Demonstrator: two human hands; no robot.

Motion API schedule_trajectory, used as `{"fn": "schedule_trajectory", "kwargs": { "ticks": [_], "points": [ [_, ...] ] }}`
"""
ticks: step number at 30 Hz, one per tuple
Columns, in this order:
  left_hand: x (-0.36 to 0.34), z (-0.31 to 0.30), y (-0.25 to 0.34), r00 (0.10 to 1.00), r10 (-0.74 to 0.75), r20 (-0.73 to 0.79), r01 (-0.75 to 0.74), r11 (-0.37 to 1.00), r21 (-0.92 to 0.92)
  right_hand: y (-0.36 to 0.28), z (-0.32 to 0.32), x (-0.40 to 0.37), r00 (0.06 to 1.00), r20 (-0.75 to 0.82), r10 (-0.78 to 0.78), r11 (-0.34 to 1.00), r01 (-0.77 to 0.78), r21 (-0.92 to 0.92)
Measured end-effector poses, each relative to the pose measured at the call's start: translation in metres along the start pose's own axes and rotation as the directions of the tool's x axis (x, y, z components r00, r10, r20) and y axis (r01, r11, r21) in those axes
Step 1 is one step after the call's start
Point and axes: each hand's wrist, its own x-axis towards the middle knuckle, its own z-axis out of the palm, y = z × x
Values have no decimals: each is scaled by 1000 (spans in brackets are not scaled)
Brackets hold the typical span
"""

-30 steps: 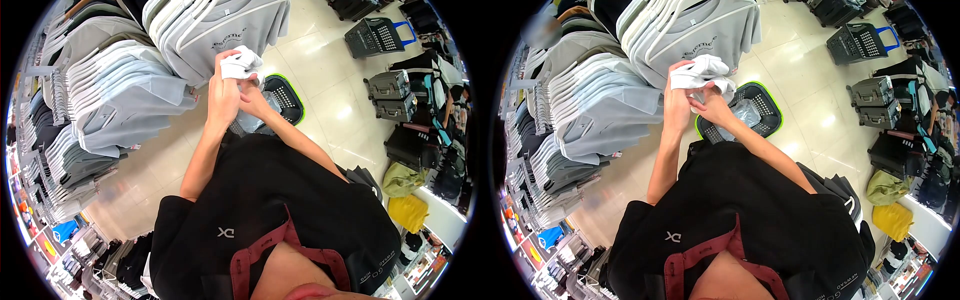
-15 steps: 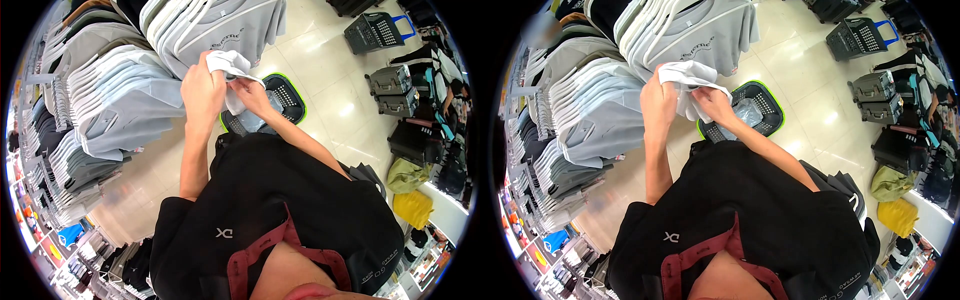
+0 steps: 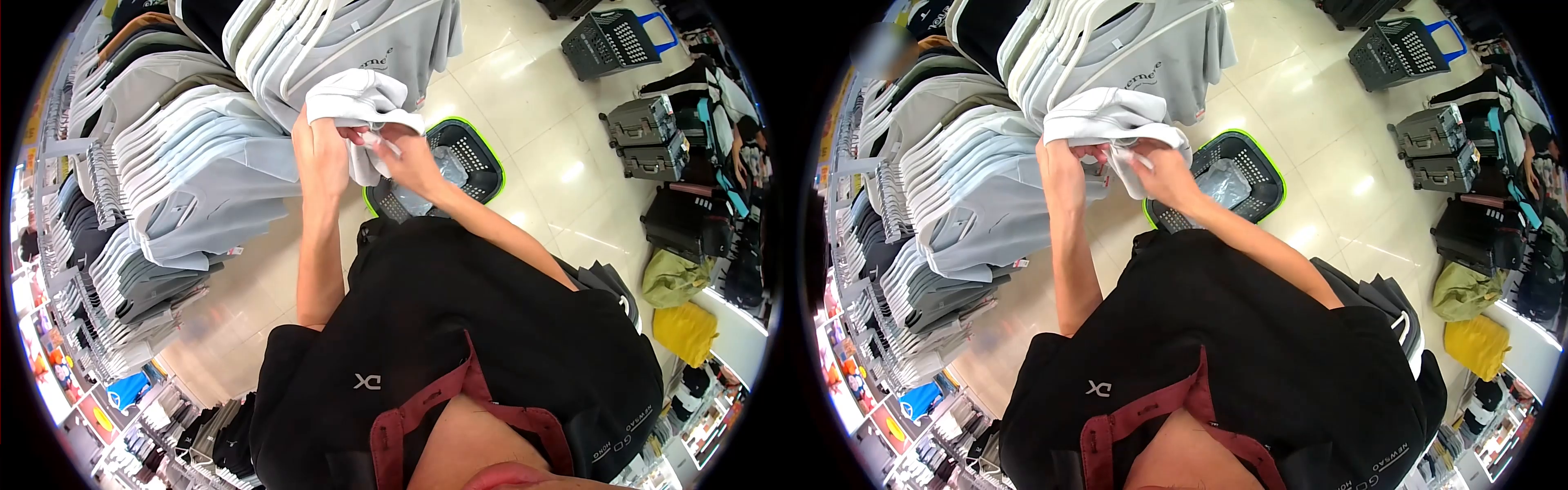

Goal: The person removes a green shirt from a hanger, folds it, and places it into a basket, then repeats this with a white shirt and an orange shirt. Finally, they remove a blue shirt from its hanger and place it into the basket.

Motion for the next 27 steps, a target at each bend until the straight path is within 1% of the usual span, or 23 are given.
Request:
{"fn": "schedule_trajectory", "kwargs": {
  "ticks": [1, 2, 3, 4, 5, 6, 7, 8, 10, 11, 12, 14, 15, 17, 18, 20, 21, 22, 23, 24, 25, 26, 27],
  "points": [
    [0, -1, 2, 998, 44, -54, -39, 995, 93, 8, -7, 0, 1000, 17, 17, 999, -18, 48],
    [0, -2, 4, 990, 90, -107, -69, 980, 188, -1, -22, 4, 999, 38, 35, 995, -38, 95],
    [2, -4, 4, 989, 90, -113, -68, 980, 189, -6, -31, 4, 999, 12, -48, 996, 47, 74],
    [5, -5, 3, 978, 154, -139, -119, 965, 234, -10, -37, 3, 999, 17, -51, 996, 50, 74],
    [7, -6, 2, 963, 217, -161, -167, 946, 279, -15, -42, 1, 992, -83, -98, 986, 108, 131],
    [8, -5, 2, 962, 217, -165, -166, 946, 277, -19, -46, -2, 973, -186, -136, 969, 170, 180],
    [8, -3, 1, 970, 190, -153, -155, 964, 216, -24, -47, -4, 958, -266, -109, 963, 168, 213],
    [8, -1, 1, 977, 165, -138, -143, 978, 154, -27, -48, -1, 958, -264, -110, 962, 169, 212],
    [8, 4, 0, 974, 177, -143, -151, 973, 172, -35, -51, 5, 900, -424, -102, 936, 231, 267],
    [9, 5, 1, 971, 190, -144, -161, 968, 190, -38, -54, 10, 881, -448, -151, 933, 277, 230],
    [11, 6, -1, 971, 191, -142, -163, 968, 190, -40, -56, 14, 880, -449, -152, 933, 278, 228],
    [16, 7, -6, 961, 252, -114, -244, 966, 82, -44, -60, 20, 808, -452, -379, 878, 468, 100],
    [17, 9, -5, 961, 253, -116, -245, 966, 81, -47, -61, 19, 807, -451, -381, 877, 469, 100],
    [17, 14, -3, 960, 202, -194, -184, 977, 105, -53, -63, 12, 808, -364, -464, 855, 516, 54],
    [18, 14, -4, 959, 201, -198, -184, 977, 105, -54, -62, 9, 808, -361, -465, 854, 517, 56],
    [18, 9, -8, 967, 175, -185, -164, 984, 69, -57, -56, 1, 836, -367, -408, 889, 455, 48],
    [19, 6, -10, 966, 175, -190, -164, 984, 70, -60, -55, -2, 849, -375, -372, 898, 431, 84],
    [20, 4, -12, 964, 197, -179, -180, 977, 111, -62, -55, -4, 850, -372, -373, 898, 432, 87],
    [20, 3, -13, 962, 218, -164, -194, 969, 150, -62, -55, -7, 888, -313, -336, 907, 394, 145],
    [19, 2, -13, 962, 217, -165, -193, 970, 149, -63, -56, -9, 920, -252, -299, 915, 352, 199],
    [19, 0, -13, 966, 213, -148, -178, 959, 219, -64, -55, -11, 921, -252, -299, 915, 351, 198],
    [19, 0, -13, 969, 209, -130, -165, 943, 289, -65, -52, -11, 936, -195, -294, 929, 328, 173],
    [19, -1, -12, 970, 209, -128, -165, 943, 288, -68, -49, -12, 948, -138, -286, 941, 305, 146]
  ]
}}
